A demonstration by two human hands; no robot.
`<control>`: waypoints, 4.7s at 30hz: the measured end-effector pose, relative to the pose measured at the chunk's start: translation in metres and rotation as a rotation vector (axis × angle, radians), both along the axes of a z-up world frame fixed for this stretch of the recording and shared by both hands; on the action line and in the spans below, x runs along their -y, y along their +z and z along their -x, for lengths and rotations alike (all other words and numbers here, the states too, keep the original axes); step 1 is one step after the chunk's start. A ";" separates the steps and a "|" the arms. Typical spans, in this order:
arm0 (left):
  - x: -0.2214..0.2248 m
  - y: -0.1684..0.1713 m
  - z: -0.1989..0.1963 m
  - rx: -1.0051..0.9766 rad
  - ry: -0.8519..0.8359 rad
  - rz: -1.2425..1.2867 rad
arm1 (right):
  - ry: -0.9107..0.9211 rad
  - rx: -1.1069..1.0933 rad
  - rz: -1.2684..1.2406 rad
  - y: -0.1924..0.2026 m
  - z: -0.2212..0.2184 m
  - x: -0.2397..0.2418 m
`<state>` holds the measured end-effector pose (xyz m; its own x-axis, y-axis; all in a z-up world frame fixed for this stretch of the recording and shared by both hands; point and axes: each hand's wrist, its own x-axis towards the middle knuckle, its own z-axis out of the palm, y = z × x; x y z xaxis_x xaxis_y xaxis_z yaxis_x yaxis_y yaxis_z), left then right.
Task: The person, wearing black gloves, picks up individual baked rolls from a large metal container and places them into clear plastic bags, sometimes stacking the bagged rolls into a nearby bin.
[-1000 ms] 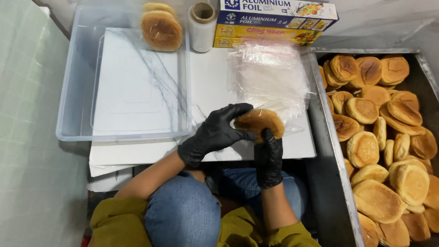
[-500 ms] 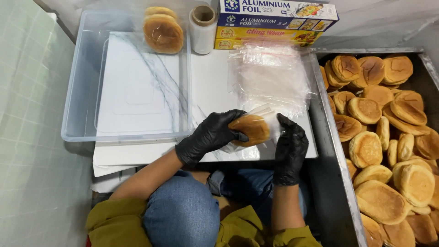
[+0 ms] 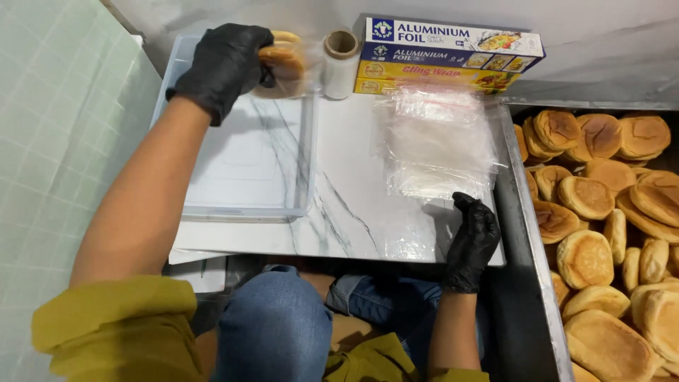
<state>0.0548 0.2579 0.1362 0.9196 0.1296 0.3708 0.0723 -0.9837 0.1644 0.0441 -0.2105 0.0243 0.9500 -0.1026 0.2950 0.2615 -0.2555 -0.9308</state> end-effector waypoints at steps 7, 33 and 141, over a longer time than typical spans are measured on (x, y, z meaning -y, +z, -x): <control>-0.023 -0.024 -0.034 -0.653 0.297 0.020 | 0.086 -0.023 -0.047 0.008 0.004 -0.006; -0.022 -0.113 -0.070 0.317 0.261 -0.220 | 0.162 -0.068 -0.063 0.020 0.010 -0.018; 0.241 -0.164 0.028 0.011 -0.404 1.931 | 0.509 -0.027 -0.369 -0.006 -0.009 -0.018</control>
<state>0.0268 0.0164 -0.0276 0.9928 0.1176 0.0213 -0.0799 0.5206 0.8500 0.0534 -0.1928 0.0182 0.9132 0.2741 0.3016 0.2409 0.2340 -0.9419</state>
